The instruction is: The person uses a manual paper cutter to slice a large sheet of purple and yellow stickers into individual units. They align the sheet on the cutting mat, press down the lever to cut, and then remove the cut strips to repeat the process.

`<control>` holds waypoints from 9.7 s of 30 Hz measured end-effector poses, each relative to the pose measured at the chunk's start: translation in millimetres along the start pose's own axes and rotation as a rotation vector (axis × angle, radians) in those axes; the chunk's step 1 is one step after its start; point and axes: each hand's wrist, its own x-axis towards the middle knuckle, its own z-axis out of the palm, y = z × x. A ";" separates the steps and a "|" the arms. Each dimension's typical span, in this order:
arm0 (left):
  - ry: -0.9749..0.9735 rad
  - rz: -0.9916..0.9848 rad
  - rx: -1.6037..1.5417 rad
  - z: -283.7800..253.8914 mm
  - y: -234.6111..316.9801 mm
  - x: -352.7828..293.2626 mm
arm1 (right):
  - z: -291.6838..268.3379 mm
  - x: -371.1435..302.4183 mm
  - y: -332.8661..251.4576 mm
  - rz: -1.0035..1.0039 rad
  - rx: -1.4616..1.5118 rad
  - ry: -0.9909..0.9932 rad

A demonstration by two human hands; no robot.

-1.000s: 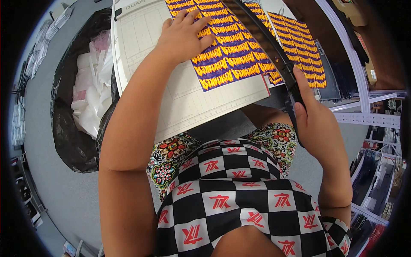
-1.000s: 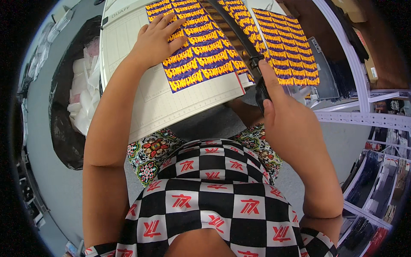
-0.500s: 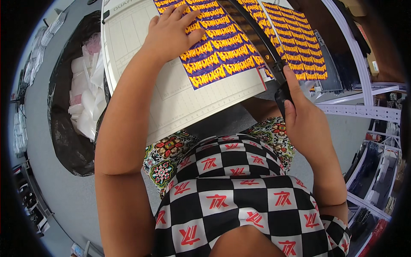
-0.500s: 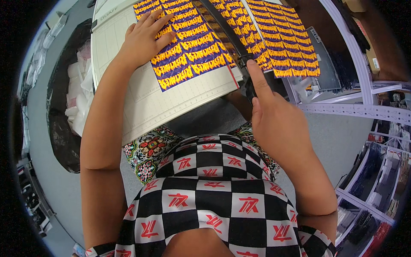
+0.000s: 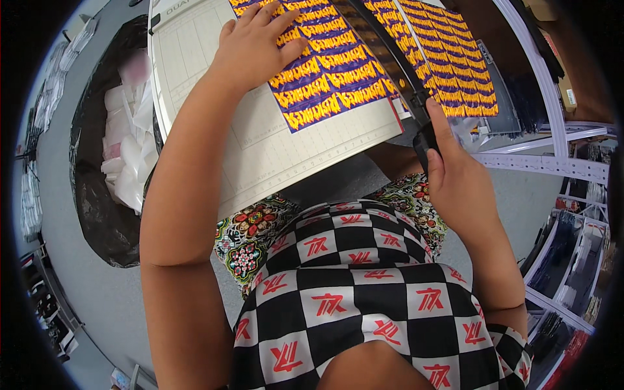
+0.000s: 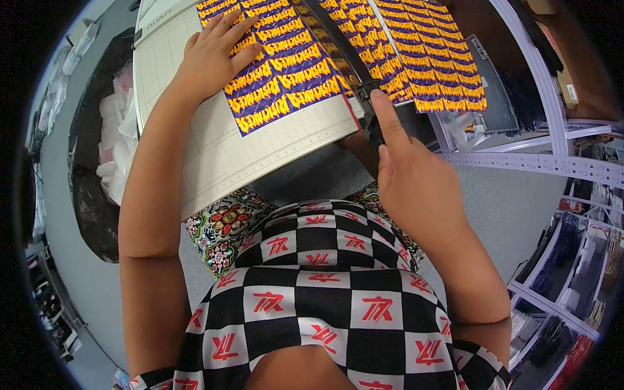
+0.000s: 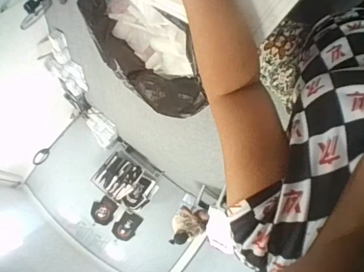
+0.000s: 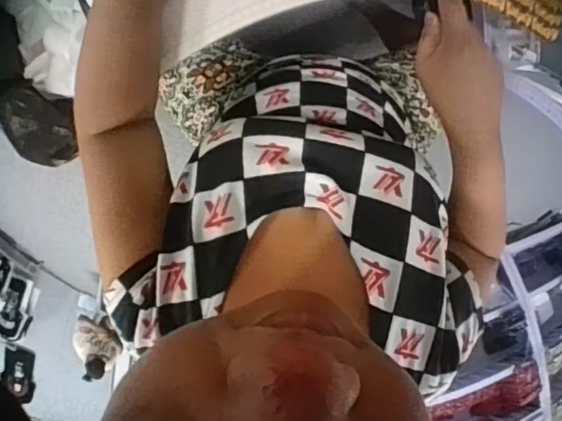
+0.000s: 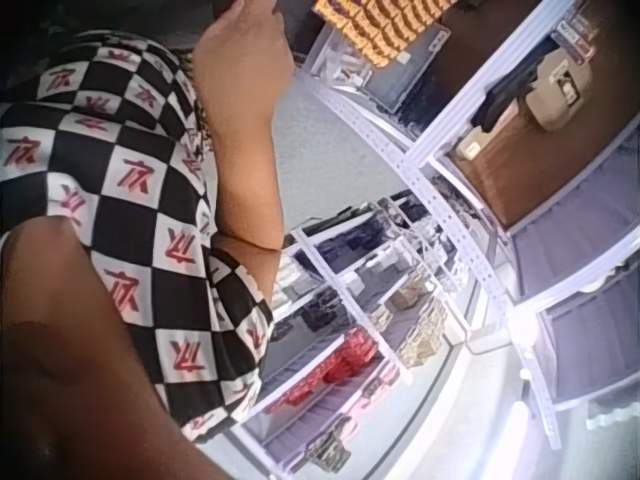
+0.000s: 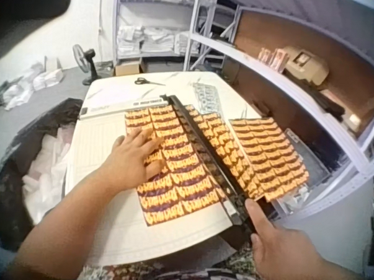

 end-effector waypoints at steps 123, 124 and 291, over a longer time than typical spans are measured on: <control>0.071 -0.154 -0.711 -33.8 46.8 18.9 | -99.2 20.1 -20.2 -0.326 -0.332 0.090; 0.204 -0.132 -0.489 -31.4 27.7 20.8 | -105.9 23.7 -22.9 -0.374 -0.376 0.112; -0.079 0.052 -0.124 -27.2 96.2 -9.9 | 17.6 4.5 14.6 0.006 -0.050 0.008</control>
